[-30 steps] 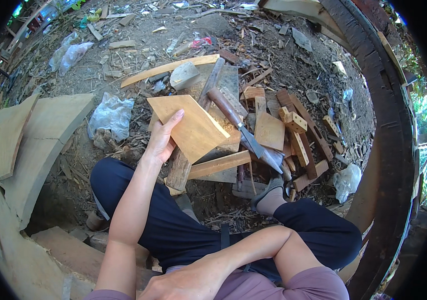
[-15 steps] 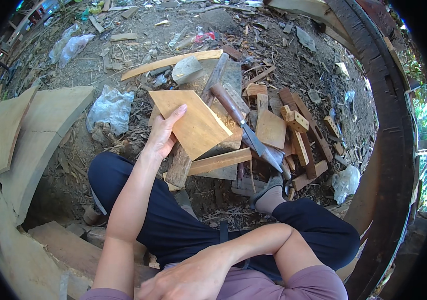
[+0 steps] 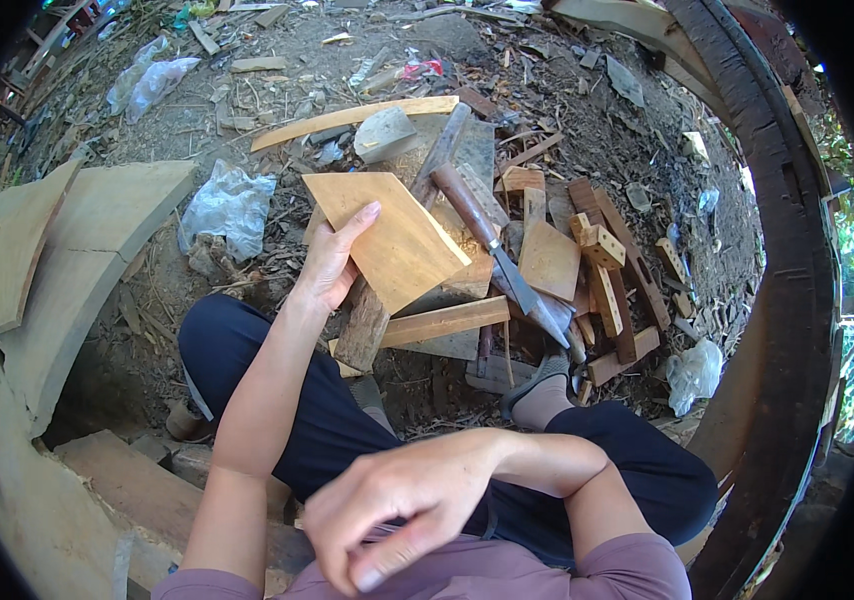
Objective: The recorder uses a chisel and mallet to shape a small piece of wood.
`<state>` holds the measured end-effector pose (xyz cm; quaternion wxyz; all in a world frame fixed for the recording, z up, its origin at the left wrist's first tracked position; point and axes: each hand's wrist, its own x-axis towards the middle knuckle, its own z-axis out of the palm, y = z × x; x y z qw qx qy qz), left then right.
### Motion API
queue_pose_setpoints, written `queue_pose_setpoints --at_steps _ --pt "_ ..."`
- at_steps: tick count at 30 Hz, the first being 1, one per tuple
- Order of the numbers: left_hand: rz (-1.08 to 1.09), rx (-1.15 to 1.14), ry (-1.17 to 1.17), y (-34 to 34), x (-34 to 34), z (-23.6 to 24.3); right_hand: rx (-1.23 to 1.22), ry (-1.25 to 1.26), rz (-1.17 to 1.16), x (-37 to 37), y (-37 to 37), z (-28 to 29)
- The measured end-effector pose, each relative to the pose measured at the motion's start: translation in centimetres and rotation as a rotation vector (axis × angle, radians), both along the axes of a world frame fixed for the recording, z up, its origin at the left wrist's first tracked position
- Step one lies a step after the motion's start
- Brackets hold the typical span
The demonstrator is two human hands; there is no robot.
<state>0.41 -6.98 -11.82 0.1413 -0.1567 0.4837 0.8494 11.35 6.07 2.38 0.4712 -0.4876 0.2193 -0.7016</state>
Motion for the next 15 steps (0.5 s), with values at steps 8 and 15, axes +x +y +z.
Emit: queue_pose_setpoints --at_steps 8,15 --pt "0.513 0.110 0.088 -4.0 -1.4 0.5 1.055 0.982 -0.826 -6.1 3.5 -4.4" --pt "0.561 0.216 -0.048 -4.6 -1.6 -1.5 1.219 0.998 -1.022 -5.5 2.5 -14.3"
